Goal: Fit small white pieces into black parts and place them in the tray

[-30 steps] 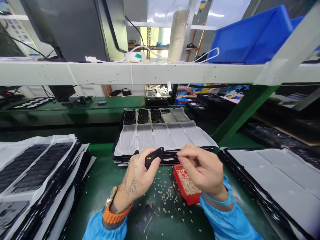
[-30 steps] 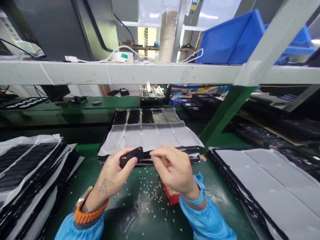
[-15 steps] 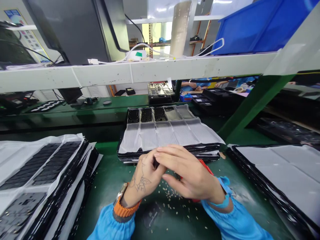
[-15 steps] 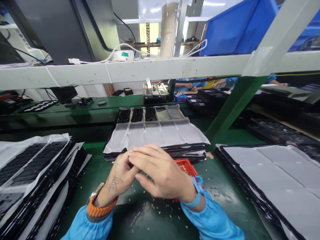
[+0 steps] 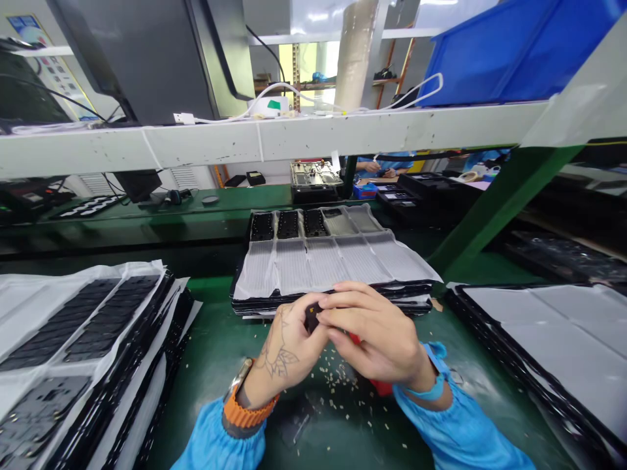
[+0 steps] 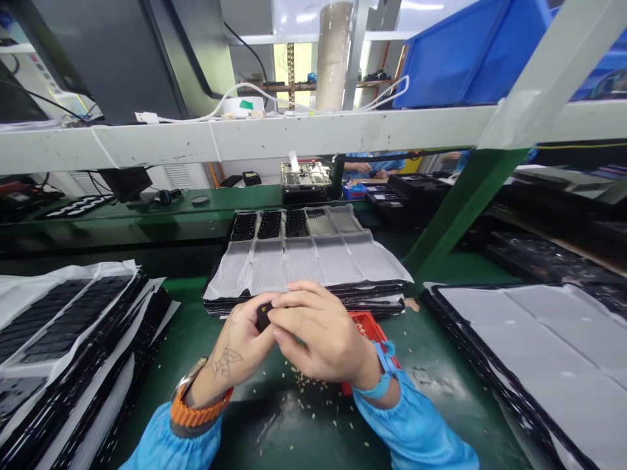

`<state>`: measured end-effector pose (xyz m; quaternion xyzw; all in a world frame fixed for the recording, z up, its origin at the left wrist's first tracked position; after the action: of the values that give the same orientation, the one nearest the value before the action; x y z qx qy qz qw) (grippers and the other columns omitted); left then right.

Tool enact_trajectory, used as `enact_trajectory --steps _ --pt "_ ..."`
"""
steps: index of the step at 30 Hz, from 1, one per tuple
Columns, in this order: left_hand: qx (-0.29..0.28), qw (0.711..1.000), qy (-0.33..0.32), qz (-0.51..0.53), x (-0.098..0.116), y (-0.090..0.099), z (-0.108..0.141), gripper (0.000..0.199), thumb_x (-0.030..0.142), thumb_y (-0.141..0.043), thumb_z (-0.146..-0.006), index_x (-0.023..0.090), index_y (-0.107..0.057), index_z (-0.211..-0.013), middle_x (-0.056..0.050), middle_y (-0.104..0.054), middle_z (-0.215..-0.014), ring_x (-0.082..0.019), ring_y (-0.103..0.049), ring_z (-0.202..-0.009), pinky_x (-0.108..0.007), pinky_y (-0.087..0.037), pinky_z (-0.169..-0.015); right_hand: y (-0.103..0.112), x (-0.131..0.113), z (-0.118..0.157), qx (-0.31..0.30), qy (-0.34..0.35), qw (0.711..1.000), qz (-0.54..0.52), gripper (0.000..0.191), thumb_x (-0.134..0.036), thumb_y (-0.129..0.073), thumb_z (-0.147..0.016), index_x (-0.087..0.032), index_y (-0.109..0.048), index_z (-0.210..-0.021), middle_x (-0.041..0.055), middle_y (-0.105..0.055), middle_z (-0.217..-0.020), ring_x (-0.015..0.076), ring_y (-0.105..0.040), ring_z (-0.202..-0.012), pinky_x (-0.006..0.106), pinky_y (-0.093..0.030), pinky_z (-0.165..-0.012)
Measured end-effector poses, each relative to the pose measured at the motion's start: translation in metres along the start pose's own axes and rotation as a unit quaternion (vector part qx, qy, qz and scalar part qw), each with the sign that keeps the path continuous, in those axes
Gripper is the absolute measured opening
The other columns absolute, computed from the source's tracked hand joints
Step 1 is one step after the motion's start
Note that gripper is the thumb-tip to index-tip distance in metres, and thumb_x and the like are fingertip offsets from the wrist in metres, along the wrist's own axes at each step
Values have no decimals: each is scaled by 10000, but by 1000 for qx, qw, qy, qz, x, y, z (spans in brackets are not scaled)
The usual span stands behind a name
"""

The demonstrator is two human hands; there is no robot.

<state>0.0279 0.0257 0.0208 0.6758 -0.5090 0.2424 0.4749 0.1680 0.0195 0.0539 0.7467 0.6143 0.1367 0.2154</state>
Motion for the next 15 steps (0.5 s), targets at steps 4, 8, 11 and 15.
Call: enact_trajectory --steps 4,8,11,15 --pt "4 1000 -3 -5 -2 0 1 221 188 -596 -879 188 -718 -1064 -2 -748 -803 -172 -682 -754 -275 -515 -734 0 1 1 0 -10 1000 -9 211 -115 -634 -912 -176 -677 -1109 69 -768 -940 231 -729 -935 458 -615 -907" --pt "7 999 -2 -35 -1 -2 1 225 229 -640 -870 173 -718 -1073 -10 -738 -765 -159 -637 -647 -268 -495 -639 8 5 4 44 -62 997 -11 186 -82 -640 -896 -196 -676 -1039 54 -725 -884 215 -706 -875 429 -605 -890" --pt "19 998 -39 -55 4 -6 2 208 245 -642 -892 150 -708 -1065 5 -679 -679 -142 -596 -564 -261 -485 -588 12 18 7 8 -144 989 29 250 -187 -655 -932 -182 -665 -1182 121 -729 -1107 258 -721 -1016 391 -612 -873" --pt "-26 986 -150 -70 9 3 5 259 292 -657 -943 145 -664 -1155 -59 -732 -878 -181 -693 -756 -299 -578 -734 13 36 12 -95 -151 984 2 109 -243 -606 -994 -238 -686 -1069 25 -776 -904 169 -753 -727 254 -601 -666"
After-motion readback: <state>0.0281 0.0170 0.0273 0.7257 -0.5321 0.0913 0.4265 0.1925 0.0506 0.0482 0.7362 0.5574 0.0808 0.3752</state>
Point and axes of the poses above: each hand's wrist, its own z-axis away from the middle knuckle, its own y-axis out of the back of the hand, x = y × z, the point moved 5 cm from there along -z, towards the middle knuckle
